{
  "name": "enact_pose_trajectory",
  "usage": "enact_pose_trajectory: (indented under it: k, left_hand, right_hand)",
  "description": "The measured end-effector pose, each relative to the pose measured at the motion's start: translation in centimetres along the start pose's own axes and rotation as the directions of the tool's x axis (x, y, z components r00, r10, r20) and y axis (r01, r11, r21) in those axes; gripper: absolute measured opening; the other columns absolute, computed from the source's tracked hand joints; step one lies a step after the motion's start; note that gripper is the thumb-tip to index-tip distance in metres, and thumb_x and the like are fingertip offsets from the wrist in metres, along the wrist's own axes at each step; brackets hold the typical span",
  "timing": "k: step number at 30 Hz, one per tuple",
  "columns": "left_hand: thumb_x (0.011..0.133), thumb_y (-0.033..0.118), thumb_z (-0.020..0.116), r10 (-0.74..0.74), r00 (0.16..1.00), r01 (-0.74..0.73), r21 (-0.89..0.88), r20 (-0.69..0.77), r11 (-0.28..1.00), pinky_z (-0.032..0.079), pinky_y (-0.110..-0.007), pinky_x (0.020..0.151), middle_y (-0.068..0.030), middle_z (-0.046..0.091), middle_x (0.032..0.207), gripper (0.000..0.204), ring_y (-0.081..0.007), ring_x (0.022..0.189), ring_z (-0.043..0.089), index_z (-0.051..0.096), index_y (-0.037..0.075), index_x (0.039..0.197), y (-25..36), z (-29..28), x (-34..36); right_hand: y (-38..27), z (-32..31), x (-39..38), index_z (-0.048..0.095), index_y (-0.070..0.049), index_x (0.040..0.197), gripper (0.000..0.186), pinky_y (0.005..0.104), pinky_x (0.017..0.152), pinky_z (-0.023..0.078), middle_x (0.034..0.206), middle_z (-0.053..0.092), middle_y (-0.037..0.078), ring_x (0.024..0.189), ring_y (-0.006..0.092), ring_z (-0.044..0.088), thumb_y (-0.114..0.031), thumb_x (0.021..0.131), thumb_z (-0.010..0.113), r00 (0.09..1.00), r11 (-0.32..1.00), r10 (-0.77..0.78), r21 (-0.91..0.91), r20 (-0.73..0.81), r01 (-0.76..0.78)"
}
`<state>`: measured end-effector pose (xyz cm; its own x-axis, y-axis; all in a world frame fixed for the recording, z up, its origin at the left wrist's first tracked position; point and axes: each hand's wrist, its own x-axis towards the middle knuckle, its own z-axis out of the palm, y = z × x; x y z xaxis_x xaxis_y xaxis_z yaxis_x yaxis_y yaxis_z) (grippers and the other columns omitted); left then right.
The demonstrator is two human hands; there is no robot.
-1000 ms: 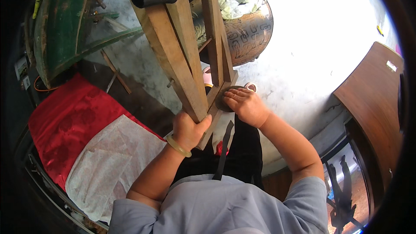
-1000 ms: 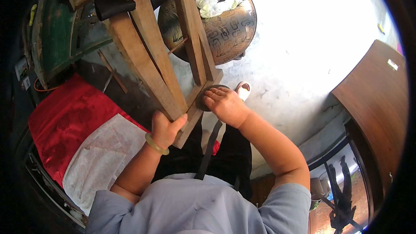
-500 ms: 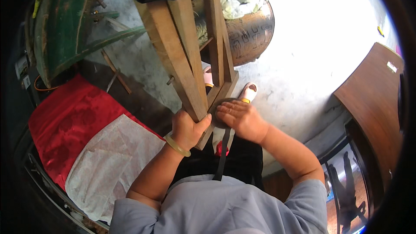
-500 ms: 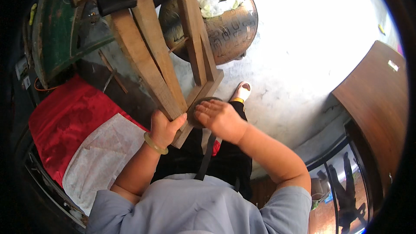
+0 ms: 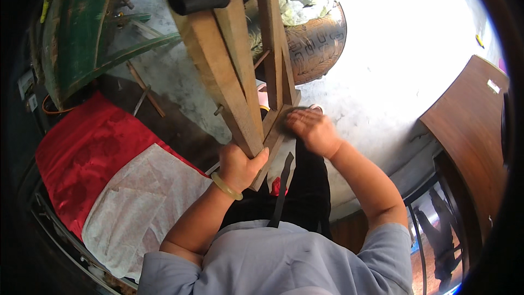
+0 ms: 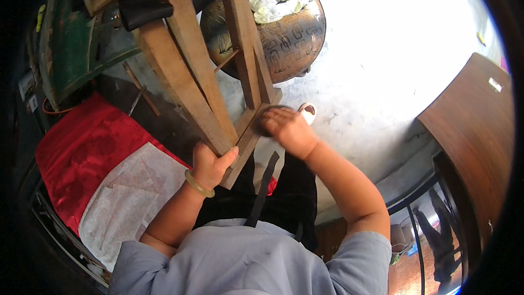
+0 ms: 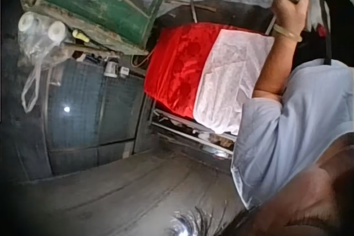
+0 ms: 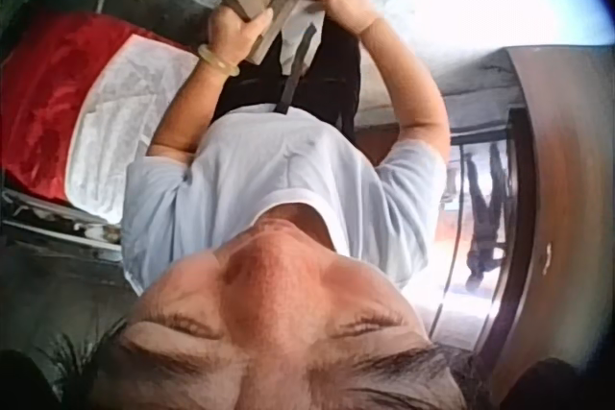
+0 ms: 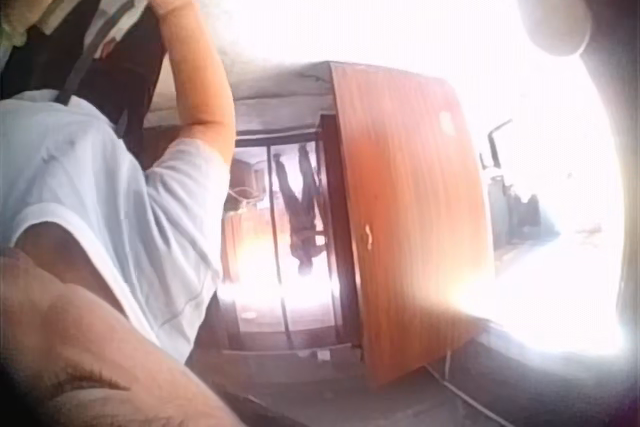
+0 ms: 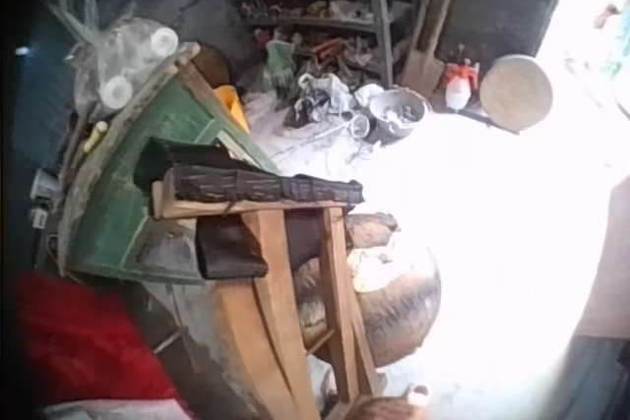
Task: The person works on a wooden stool in a cluttered workshop. They wipe the stool with a cloth, then use a yellow utility knife to scrape or trim material from the black seat. The person also handles a plastic bag and a hammer on a nearby workbench.
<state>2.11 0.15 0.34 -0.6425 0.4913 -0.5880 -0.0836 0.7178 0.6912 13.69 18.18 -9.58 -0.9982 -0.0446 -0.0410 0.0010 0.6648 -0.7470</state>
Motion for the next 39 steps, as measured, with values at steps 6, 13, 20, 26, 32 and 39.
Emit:
enact_pose_trajectory:
  k: [6,13,20,26,32,39]
  left_hand:
    - [0.071,0.017,0.070,-0.053,0.998,0.052,0.013,0.029,0.999,0.051,-0.037,0.069,-0.0165,0.066,0.082,0.031,-0.0309,0.077,0.065,0.061,-0.003,0.094,-0.5,-0.4,0.2]
    - [0.075,0.015,0.067,-0.035,0.999,0.035,0.019,0.004,0.999,0.048,-0.034,0.066,-0.0135,0.066,0.077,0.023,-0.0220,0.071,0.065,0.064,-0.005,0.086,-0.4,-0.2,0.2]
    - [0.075,0.014,0.067,-0.044,0.999,0.043,0.027,0.011,0.999,0.048,-0.034,0.065,-0.0120,0.066,0.076,0.022,-0.0205,0.070,0.064,0.063,-0.005,0.084,-0.4,0.1,-0.1]
    - [0.075,0.013,0.067,-0.038,0.999,0.038,0.047,-0.004,0.998,0.048,-0.033,0.067,-0.0115,0.066,0.077,0.022,-0.0206,0.072,0.063,0.063,-0.005,0.086,-0.6,0.3,-0.2]
    - [0.074,0.012,0.067,-0.024,1.000,0.024,-0.022,-0.015,0.999,0.048,-0.033,0.070,-0.0123,0.066,0.083,0.025,-0.0211,0.077,0.063,0.062,-0.005,0.091,-0.5,0.2,-0.1]
    - [0.070,0.019,0.072,-0.057,0.998,0.057,-0.022,0.017,0.998,0.050,-0.040,0.074,-0.0187,0.065,0.089,0.038,-0.0367,0.084,0.063,0.059,-0.002,0.099,-0.9,0.2,-0.2]
  right_hand:
    - [-0.6,-0.1,0.1,0.061,-0.002,0.092,0.023,0.0344,0.085,0.051,0.099,0.067,0.011,0.096,0.0253,0.065,-0.005,0.070,0.057,0.991,0.996,0.072,0.058,-0.109,-0.066]
    - [-3.2,0.2,2.9,0.064,-0.005,0.096,0.022,0.0408,0.068,0.051,0.083,0.066,0.016,0.080,0.0350,0.064,0.002,0.076,0.057,0.854,0.777,0.510,0.481,-0.105,-0.406]
    - [-1.3,1.7,6.0,0.058,-0.003,0.084,0.009,0.0457,0.064,0.050,0.073,0.063,0.019,0.072,0.0384,0.062,-0.007,0.077,0.059,0.869,0.821,0.491,0.301,0.059,-0.485]
    - [-2.6,0.8,8.0,0.059,-0.003,0.081,0.012,0.0456,0.063,0.051,0.070,0.064,0.018,0.070,0.0372,0.064,-0.006,0.070,0.058,0.859,0.876,0.461,0.041,0.222,-0.481]
    - [-4.6,-0.4,7.7,0.062,-0.004,0.073,0.008,0.0437,0.063,0.051,0.070,0.064,0.017,0.070,0.0358,0.064,-0.008,0.066,0.060,0.873,0.895,0.414,0.061,0.257,-0.442]
    - [-3.3,0.3,8.0,0.063,-0.005,0.075,0.009,0.0454,0.067,0.051,0.073,0.064,0.018,0.075,0.0366,0.064,-0.009,0.068,0.060,0.862,0.823,0.459,0.261,0.217,-0.504]
